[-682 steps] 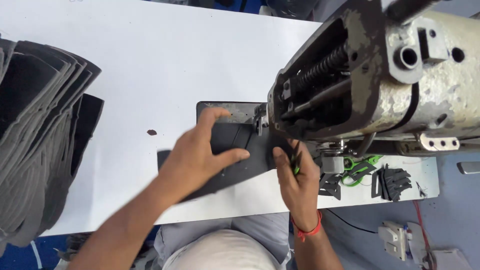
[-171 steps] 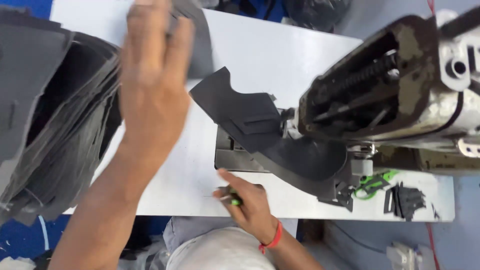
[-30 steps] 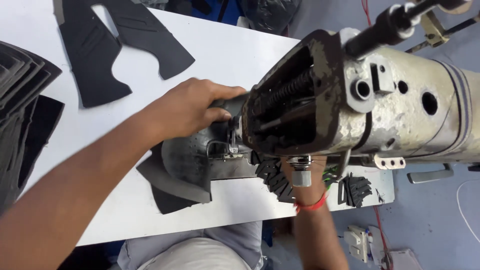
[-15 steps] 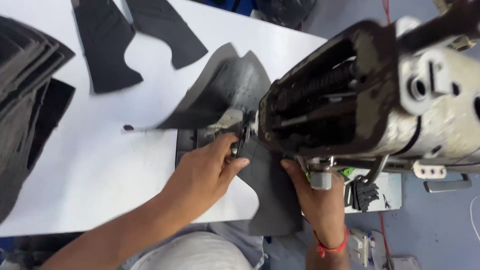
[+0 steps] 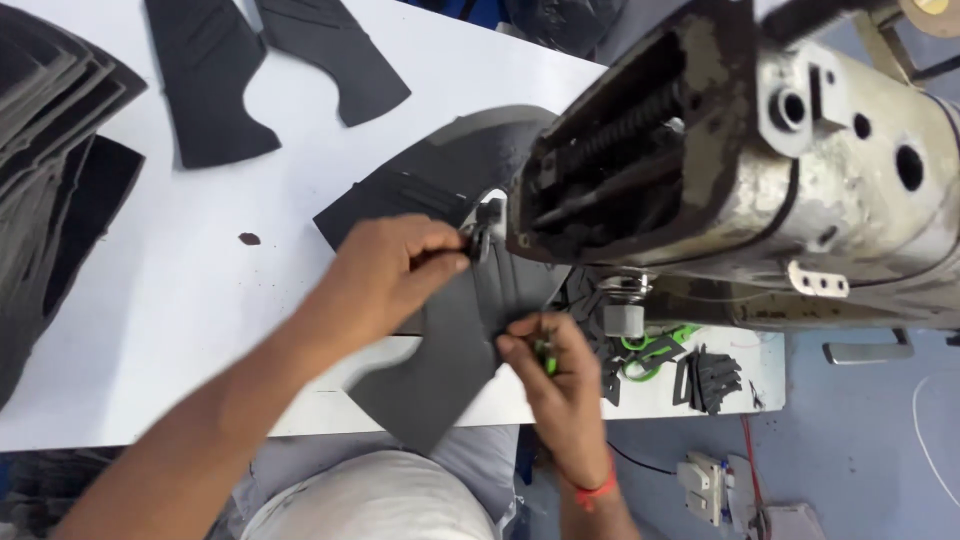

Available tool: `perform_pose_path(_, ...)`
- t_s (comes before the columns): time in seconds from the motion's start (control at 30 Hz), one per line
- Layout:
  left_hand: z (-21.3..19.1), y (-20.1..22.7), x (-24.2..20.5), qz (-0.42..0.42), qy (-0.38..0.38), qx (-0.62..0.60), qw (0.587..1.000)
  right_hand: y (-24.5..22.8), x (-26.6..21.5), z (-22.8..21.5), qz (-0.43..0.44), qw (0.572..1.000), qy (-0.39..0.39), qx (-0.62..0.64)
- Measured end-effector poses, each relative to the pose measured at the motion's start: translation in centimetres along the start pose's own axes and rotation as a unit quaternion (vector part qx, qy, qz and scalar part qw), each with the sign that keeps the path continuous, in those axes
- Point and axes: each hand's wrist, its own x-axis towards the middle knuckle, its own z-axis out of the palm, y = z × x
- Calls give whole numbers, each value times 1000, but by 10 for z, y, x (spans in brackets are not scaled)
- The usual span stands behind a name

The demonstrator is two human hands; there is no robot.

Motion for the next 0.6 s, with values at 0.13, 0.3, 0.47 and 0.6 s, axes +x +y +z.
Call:
perform_pose_path(0.13,-12,13,14,-18,-98,96,990,1,-7,20,-6,997,-13,78)
perform_pose_path(0.3,-1,16,-15,-53,-47,90,993,2,-7,23,19,993,-2,120)
perform_pose_path(0.47,-1,19,-30,-168,-103,35,980,3,5,12,-24,994,14,109)
perform_pose_path(0.6,-6,15,-27,-197,-115,66,971,7,14,11,-58,995,27,81)
